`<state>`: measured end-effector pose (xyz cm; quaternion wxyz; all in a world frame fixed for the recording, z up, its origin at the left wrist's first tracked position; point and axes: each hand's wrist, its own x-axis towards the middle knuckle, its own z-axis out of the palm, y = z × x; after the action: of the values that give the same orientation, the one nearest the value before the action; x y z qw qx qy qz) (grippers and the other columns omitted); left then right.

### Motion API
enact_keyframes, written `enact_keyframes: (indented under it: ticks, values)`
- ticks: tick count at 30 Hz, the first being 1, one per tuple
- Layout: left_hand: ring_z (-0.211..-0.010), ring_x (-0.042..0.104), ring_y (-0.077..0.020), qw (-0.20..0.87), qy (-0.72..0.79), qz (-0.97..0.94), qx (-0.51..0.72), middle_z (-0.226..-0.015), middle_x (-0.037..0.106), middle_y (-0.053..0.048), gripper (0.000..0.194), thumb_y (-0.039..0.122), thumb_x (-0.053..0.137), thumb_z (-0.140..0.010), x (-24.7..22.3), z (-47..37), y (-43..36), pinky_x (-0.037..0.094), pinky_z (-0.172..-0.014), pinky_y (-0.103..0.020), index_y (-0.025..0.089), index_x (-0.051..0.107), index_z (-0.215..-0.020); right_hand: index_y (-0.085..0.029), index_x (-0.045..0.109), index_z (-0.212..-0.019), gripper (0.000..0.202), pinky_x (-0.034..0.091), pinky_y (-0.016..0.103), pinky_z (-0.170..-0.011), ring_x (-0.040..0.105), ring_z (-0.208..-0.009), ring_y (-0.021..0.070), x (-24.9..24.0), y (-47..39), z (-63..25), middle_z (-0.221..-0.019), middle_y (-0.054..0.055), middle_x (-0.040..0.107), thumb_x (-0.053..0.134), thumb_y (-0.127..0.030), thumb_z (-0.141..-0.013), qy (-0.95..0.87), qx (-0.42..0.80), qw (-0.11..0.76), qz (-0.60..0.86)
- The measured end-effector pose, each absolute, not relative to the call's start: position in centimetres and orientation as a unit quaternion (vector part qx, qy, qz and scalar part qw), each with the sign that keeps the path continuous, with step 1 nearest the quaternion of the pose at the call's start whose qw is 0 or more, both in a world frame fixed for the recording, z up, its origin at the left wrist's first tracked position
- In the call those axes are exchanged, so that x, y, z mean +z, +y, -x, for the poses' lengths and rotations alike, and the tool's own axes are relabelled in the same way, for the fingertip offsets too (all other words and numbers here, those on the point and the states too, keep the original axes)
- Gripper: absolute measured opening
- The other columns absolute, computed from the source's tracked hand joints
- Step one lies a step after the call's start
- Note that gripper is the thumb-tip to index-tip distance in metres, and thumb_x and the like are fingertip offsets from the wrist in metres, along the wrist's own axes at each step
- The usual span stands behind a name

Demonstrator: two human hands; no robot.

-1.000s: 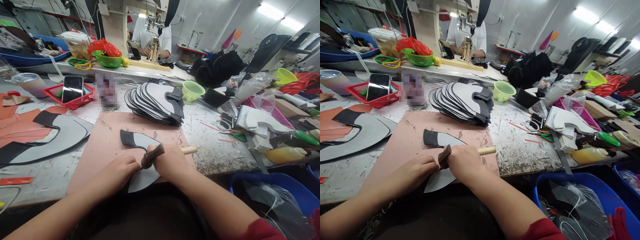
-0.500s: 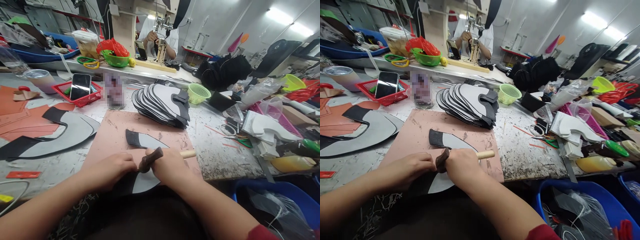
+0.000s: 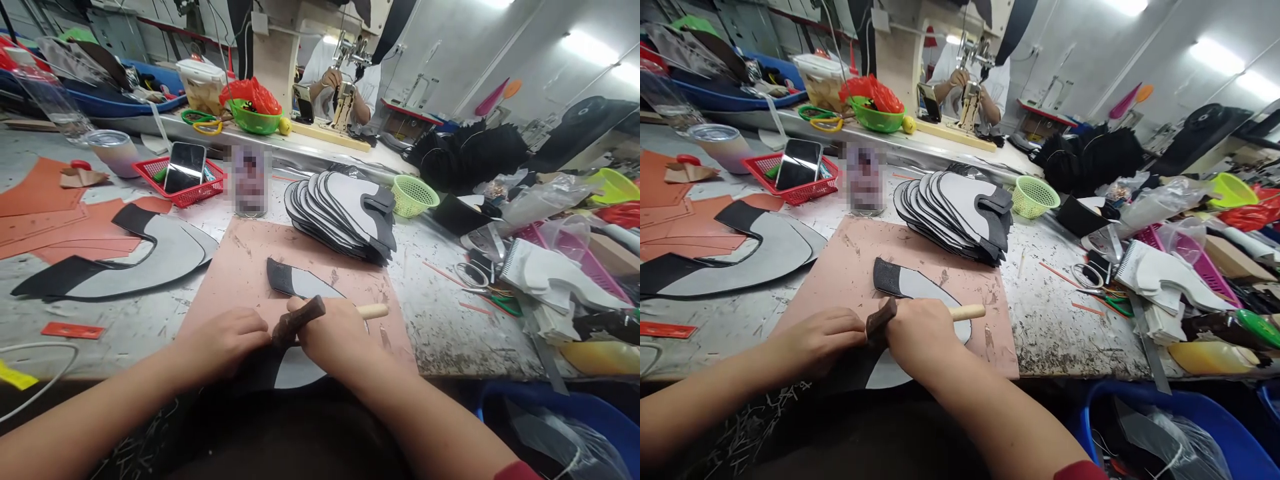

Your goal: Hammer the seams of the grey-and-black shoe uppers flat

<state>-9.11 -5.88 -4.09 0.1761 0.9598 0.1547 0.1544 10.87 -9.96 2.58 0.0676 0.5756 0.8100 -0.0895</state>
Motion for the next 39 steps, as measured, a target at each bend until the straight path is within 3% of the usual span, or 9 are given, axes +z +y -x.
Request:
enact_keyframes:
  ticks: [4,10,16,20,26,31,34,36,39]
  values:
    - [-0.098,0.056,-0.0208,0.086,0.151,-0.969,0.173,-0.106,0.066,-0.008,0.042,0.005,0.032,-0.084,-4.5,10.8,-7.7,0.045,-0.084,-0.032,0.021,0.057,-0.114,-0.019,0.059,-0.08,0.013,0.029,0.024,-0.049,0.062,-0.063,0.0166,2.6,-9.8,-10.5,-0.065,0.003,0.064,0.047,-0.013,-0.079,0.813,-0.086,0.076,-0.57]
    - [-0.102,0.055,-0.0219,0.012,0.222,-0.959,0.175,-0.116,0.063,-0.005,0.045,0.003,0.031,-0.085,-4.1,11.8,-10.3,0.039,-0.083,-0.033,0.023,0.058,-0.114,-0.018,0.06,-0.082,0.016,0.03,0.024,-0.049,0.062,-0.062,0.0162,2.9,-9.2,-9.6,-0.065,0.003,0.065,0.046,-0.011,-0.08,0.821,-0.092,0.064,-0.56]
    - [-0.075,0.056,-0.0207,-0.048,0.259,-0.949,0.174,-0.083,0.063,-0.008,0.033,0.003,0.034,-0.083,-2.8,10.0,-11.8,0.04,-0.067,-0.033,0.017,0.062,-0.094,-0.017,0.062,-0.085,0.013,0.033,0.023,-0.05,0.063,-0.063,0.0173,2.4,-8.2,-8.8,-0.065,0.004,0.065,0.05,-0.016,-0.079,0.82,-0.083,0.047,-0.564]
    - [-0.055,0.048,-0.017,-0.033,0.166,-0.956,0.238,-0.066,0.057,-0.005,0.026,0.009,0.035,-0.084,-3.2,4.8,-13.2,0.037,-0.05,-0.031,0.016,0.061,-0.079,-0.018,0.061,-0.085,0.012,0.033,0.023,-0.05,0.063,-0.063,0.018,1.6,-7.9,-8.1,-0.065,0.003,0.065,0.053,-0.023,-0.078,0.816,-0.085,0.025,-0.571]
    - [-0.091,0.057,-0.0256,-0.037,0.098,-0.959,0.264,-0.099,0.065,-0.013,0.028,0.021,0.045,-0.082,-5.5,-1.5,-14.5,0.049,-0.078,-0.037,0.01,0.058,-0.104,-0.023,0.062,-0.088,0.014,0.033,0.024,-0.052,0.064,-0.067,0.018,0.9,-8.7,-9.4,-0.072,0.001,0.069,0.054,-0.022,-0.077,0.798,-0.132,0.004,-0.588]
    - [-0.052,0.056,-0.016,-0.074,0.152,-0.958,0.232,-0.102,0.065,-0.016,0.036,0.023,0.05,-0.081,-5.0,1.3,-13.8,0.043,-0.04,-0.027,0.013,0.05,-0.116,-0.027,0.065,-0.096,0.031,0.043,0.026,-0.064,0.064,-0.083,0.0214,-0.1,-10.5,-17.6,-0.09,0.003,0.07,0.04,-0.017,-0.081,0.702,-0.076,-0.03,-0.707]
    - [-0.069,0.063,-0.0176,-0.033,0.221,-0.938,0.266,-0.097,0.067,-0.014,0.029,0.015,0.043,-0.082,-1.4,4.8,-11.1,0.052,-0.057,-0.026,0.01,0.054,-0.108,-0.03,0.066,-0.098,0.034,0.047,0.031,-0.072,0.061,-0.096,0.0257,-1.7,-11.4,-23.9,-0.097,0.004,0.07,0.037,-0.024,-0.081,0.659,-0.068,-0.051,-0.747]
    - [-0.08,0.063,-0.0148,-0.025,0.303,-0.896,0.323,-0.089,0.068,-0.006,0.034,0.004,0.035,-0.081,2.1,7.6,-8.5,0.052,-0.074,-0.025,0.017,0.056,-0.103,-0.033,0.067,-0.099,0.033,0.048,0.036,-0.074,0.061,-0.097,0.0287,-2.8,-12.0,-27.3,-0.097,0.004,0.069,0.043,-0.031,-0.076,0.65,-0.077,-0.051,-0.754]
    - [-0.088,0.061,-0.0177,-0.166,0.447,-0.775,0.414,-0.092,0.066,-0.004,0.033,0.005,0.037,-0.083,6.6,11.9,-5.0,0.048,-0.084,-0.032,0.02,0.057,-0.103,-0.045,0.062,-0.108,0.044,0.048,0.041,-0.072,0.06,-0.099,0.0326,-4.3,-12.6,-30.4,-0.098,0.008,0.069,0.053,-0.039,-0.065,0.635,-0.068,-0.06,-0.767]
